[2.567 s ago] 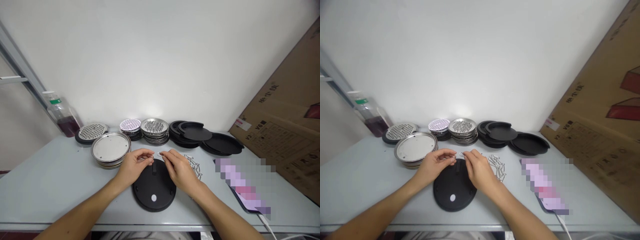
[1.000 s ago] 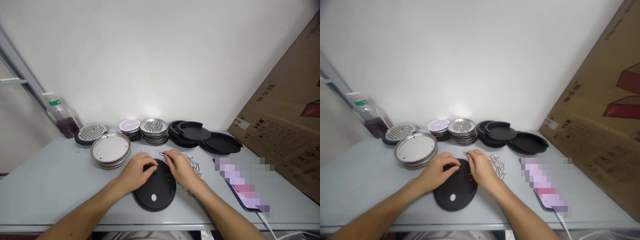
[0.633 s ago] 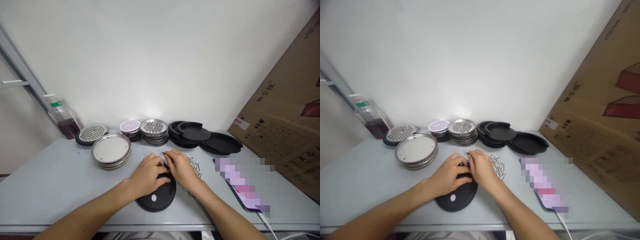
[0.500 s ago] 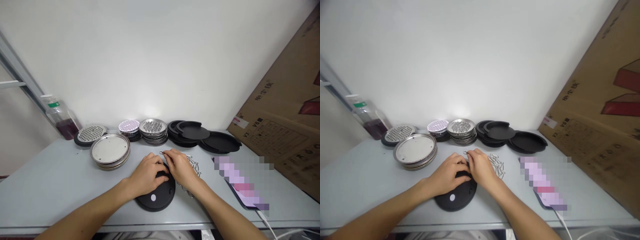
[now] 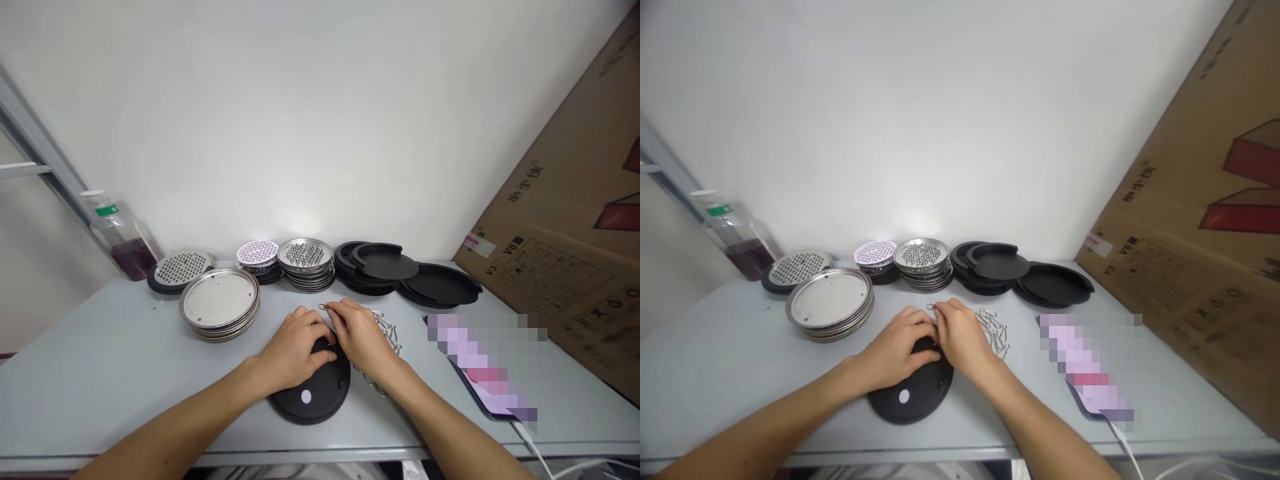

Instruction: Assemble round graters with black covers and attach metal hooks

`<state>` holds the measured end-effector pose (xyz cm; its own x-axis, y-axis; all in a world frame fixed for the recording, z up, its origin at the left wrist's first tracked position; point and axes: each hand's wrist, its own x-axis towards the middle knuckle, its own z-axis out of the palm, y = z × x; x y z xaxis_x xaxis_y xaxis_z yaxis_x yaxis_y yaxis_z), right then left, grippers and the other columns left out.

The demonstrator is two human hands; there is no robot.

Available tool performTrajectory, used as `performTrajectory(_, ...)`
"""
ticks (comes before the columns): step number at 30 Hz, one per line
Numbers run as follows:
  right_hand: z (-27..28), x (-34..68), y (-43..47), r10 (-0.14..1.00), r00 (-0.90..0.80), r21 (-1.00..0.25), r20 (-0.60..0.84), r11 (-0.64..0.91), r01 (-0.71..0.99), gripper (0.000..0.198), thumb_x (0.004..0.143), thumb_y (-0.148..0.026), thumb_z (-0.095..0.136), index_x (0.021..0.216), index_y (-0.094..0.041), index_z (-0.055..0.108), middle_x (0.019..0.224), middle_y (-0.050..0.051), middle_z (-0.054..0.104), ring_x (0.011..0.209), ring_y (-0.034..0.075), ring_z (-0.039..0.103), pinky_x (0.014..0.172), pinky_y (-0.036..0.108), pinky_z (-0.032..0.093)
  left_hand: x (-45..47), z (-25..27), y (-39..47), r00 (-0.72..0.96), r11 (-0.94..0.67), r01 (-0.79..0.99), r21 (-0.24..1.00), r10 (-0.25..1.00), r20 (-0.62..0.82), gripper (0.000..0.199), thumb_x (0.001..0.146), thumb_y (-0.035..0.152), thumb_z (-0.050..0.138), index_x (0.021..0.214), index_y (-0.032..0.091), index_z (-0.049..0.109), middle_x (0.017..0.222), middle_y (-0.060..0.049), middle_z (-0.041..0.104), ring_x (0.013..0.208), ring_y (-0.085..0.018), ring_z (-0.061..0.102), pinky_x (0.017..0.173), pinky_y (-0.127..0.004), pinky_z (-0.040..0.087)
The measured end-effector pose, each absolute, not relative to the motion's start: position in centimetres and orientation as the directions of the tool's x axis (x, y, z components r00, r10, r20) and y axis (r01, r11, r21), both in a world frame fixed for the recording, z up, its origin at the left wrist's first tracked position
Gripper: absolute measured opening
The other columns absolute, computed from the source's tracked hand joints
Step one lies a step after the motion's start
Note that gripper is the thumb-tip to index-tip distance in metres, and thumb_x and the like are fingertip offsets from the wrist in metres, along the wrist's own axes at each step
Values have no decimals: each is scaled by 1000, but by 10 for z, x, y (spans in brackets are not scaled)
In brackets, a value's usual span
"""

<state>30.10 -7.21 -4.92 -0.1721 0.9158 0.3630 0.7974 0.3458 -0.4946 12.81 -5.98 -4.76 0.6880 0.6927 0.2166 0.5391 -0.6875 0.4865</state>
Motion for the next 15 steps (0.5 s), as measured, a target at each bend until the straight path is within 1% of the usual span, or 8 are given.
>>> performTrajectory(3,-50,301,-72,906,-182,-497,382,367,786,27,96,-11,45,101,-16,71,91,9,70,85,21,66,78,31,50,127,-46,-60,660,-667,561,490,718,221,20,79,30,79,94,21,68,102,-4,61,100,-26,50,91,-40,44)
performTrajectory(7,-52,301,-72,899,-188,-488,396,379,786,26,95,-11,45,101,-16,70,91,9,70,84,21,66,77,31,50,125,-47,-58,670,-657,543,522,714,202,16,79,28,78,91,22,69,100,-4,60,101,-25,51,91,-40,44)
performTrajectory(10,-53,301,-72,898,-187,-489,397,380,785,26,96,-11,45,102,-16,70,90,9,70,84,21,67,76,31,50,125,-48,-57,659,-633,538,557,728,191,16,77,29,79,87,22,69,99,-4,62,100,-25,52,89,-38,44)
performTrajectory(13,-52,301,-72,899,-185,-492,397,379,783,27,96,-12,45,103,-16,70,90,9,70,82,21,67,75,31,50,125,-47,-59,632,-595,518,614,750,193,13,76,23,79,79,21,67,89,-1,65,92,-22,55,82,-33,44)
performTrajectory(15,-52,302,-72,897,-188,-494,399,383,781,27,96,-12,45,104,-16,70,89,9,69,82,21,67,75,31,50,122,-45,-61,604,-528,478,702,778,174,11,77,19,76,75,20,66,80,2,65,81,-18,57,74,-29,43)
